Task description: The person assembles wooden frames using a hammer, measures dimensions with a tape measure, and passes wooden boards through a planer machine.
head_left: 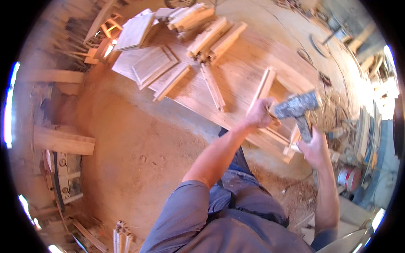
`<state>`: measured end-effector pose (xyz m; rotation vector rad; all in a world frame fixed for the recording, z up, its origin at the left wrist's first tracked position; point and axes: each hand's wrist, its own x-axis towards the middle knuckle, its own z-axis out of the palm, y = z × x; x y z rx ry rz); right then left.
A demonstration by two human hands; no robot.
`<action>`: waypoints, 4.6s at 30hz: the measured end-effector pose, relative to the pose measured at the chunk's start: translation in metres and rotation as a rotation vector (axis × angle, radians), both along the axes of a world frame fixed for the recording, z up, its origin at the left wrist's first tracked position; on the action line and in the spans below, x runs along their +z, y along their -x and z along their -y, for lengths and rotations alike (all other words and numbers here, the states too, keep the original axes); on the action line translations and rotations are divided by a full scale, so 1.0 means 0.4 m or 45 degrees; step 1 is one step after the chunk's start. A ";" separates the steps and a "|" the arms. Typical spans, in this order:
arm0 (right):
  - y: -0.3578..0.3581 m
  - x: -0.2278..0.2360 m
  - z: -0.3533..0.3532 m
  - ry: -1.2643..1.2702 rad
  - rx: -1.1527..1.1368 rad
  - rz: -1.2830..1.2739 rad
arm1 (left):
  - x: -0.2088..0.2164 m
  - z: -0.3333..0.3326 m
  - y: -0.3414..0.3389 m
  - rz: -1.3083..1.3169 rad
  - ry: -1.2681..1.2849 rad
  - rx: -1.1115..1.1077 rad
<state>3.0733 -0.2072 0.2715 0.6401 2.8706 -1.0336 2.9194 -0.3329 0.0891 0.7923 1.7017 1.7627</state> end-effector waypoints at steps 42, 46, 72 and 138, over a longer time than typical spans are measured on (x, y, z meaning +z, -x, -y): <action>0.177 -0.571 0.350 1.273 -0.350 0.754 | -0.382 0.666 -0.109 0.216 1.133 0.277; 0.424 -0.773 0.325 1.626 -0.417 0.553 | -0.363 0.806 -0.063 0.442 1.134 0.550; -0.724 -0.641 -0.301 1.363 -1.366 -1.087 | -0.559 1.174 -0.403 0.010 1.432 -0.030; -0.394 -0.996 -0.289 0.290 -0.845 0.384 | -0.591 0.028 -0.025 0.001 0.934 0.197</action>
